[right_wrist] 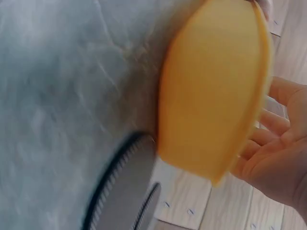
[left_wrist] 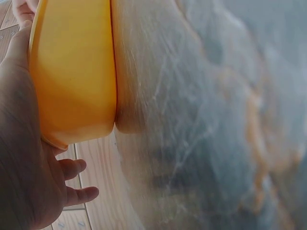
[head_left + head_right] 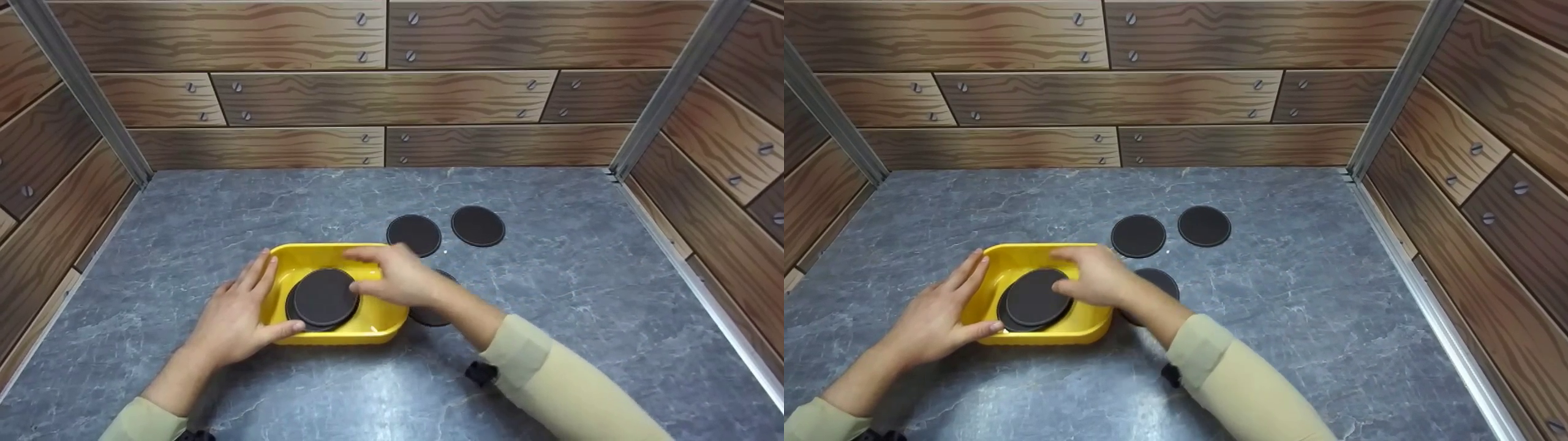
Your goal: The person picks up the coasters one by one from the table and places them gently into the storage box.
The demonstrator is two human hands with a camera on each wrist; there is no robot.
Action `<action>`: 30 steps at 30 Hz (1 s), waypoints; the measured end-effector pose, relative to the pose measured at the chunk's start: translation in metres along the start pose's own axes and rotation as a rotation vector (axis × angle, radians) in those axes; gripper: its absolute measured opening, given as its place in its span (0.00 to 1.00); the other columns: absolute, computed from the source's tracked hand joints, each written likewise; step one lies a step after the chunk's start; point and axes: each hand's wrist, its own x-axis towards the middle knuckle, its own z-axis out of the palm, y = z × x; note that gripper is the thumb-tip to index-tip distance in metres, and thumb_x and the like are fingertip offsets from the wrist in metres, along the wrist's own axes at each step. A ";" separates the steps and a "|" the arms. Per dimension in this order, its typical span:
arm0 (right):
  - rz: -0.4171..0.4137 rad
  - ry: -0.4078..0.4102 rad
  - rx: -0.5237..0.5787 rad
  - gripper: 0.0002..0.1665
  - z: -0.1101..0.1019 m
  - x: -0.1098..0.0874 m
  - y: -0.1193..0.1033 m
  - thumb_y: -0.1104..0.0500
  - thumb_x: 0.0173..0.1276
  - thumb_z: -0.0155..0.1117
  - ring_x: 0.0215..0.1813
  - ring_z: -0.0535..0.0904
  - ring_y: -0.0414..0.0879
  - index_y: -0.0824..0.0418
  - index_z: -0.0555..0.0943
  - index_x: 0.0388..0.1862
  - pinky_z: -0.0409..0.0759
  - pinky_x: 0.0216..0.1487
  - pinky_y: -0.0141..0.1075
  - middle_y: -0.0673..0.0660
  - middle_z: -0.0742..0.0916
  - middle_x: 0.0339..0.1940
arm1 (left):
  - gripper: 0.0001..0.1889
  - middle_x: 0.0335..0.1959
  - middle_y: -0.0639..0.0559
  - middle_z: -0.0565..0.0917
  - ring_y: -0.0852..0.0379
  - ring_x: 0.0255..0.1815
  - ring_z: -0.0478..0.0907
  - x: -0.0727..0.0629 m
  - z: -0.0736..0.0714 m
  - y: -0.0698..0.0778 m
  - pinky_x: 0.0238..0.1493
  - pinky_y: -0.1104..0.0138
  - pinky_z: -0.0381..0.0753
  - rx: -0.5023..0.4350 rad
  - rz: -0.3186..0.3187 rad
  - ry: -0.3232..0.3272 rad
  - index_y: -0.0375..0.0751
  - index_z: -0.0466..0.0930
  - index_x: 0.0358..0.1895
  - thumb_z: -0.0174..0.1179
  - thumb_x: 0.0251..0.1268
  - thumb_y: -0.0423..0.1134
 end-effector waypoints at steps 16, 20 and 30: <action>0.128 0.412 0.147 0.26 -0.123 -0.027 0.100 0.63 0.72 0.73 0.55 0.87 0.57 0.68 0.82 0.67 0.83 0.54 0.32 0.66 0.90 0.54 | 0.64 0.87 0.38 0.50 0.33 0.83 0.57 0.000 0.000 -0.001 0.69 0.29 0.66 0.000 -0.007 0.007 0.35 0.51 0.86 0.58 0.60 0.81; 0.229 0.438 0.148 0.29 -0.138 -0.037 0.129 0.58 0.74 0.73 0.61 0.85 0.58 0.66 0.80 0.70 0.82 0.55 0.30 0.66 0.89 0.59 | 0.64 0.87 0.38 0.50 0.33 0.83 0.56 0.000 0.000 -0.002 0.69 0.28 0.66 0.003 -0.011 -0.003 0.35 0.51 0.86 0.57 0.60 0.82; 0.336 0.358 0.133 0.40 -0.140 -0.052 0.181 0.54 0.72 0.76 0.75 0.71 0.66 0.66 0.73 0.77 0.69 0.75 0.58 0.69 0.80 0.72 | 0.64 0.87 0.38 0.50 0.33 0.83 0.57 0.000 0.000 -0.001 0.69 0.28 0.66 0.003 -0.007 -0.004 0.34 0.52 0.86 0.56 0.61 0.82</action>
